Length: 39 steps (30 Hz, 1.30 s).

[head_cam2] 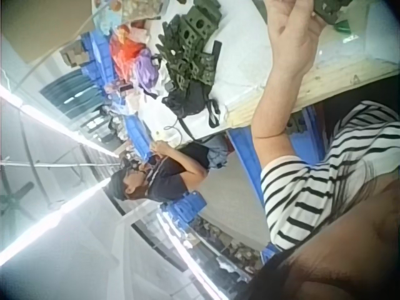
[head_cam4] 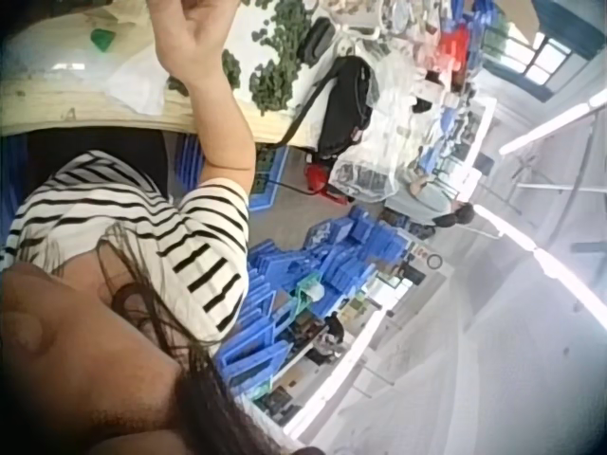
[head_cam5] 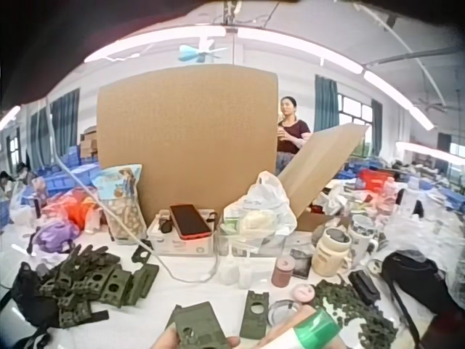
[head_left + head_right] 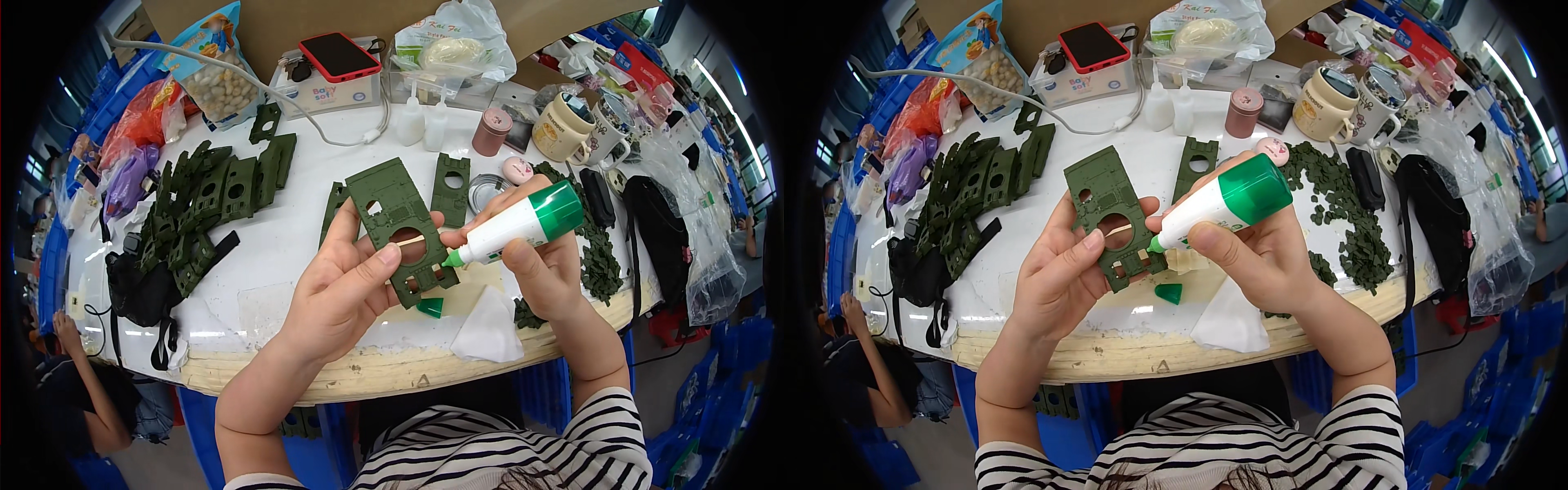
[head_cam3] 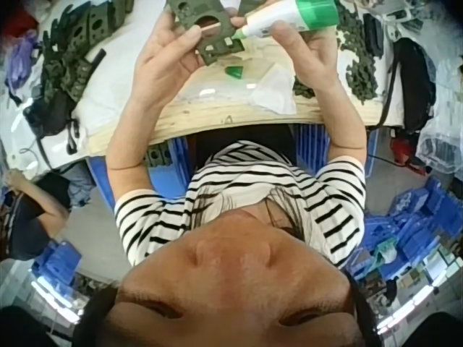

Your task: The person is applying glue and assembling various plastic parts to build toy tank models at a factory workstation.

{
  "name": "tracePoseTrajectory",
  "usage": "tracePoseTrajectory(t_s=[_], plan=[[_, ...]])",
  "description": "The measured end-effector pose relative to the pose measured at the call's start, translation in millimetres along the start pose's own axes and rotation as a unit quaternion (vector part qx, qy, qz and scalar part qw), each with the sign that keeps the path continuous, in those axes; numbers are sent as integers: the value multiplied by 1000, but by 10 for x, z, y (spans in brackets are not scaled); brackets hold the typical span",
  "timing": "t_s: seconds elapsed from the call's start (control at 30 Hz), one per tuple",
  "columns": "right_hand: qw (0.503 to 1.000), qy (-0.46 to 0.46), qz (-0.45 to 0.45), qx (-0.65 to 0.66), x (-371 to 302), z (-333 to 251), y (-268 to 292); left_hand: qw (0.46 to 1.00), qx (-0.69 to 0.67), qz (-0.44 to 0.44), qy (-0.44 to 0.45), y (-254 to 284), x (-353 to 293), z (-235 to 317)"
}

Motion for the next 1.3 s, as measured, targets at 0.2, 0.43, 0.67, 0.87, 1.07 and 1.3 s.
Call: tracePoseTrajectory(t_s=[0.2,0.43,0.67,0.87,1.07,1.3], plan=[[1000,-5,1,0,-4,-6,0,1000,-1,-2,3,-10,-1,9],[1000,-14,19,16,-10,4,1,1000,-7,-4,0,-12,5,4],[997,-48,57,-25,18,1,24,1000,-16,-10,0,-12,7,10],[999,-27,27,-33,26,-42,-2,1000,-10,-19,4,-5,13,27],[1000,-14,-24,-6,23,-51,-10,1000,-13,-18,5,-6,19,30],[1000,-22,-21,0,3,-30,-6,1000,-9,-16,2,12,19,16]])
Point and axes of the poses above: each hand's wrist, its own x-axis towards the middle knuckle, its own y-axis out of the back of the hand, z = x × y, the point moved 6 cm from there along x, towards the middle knuckle, and after that the axes turned 4 degrees about -y, right-handed, at the moved point
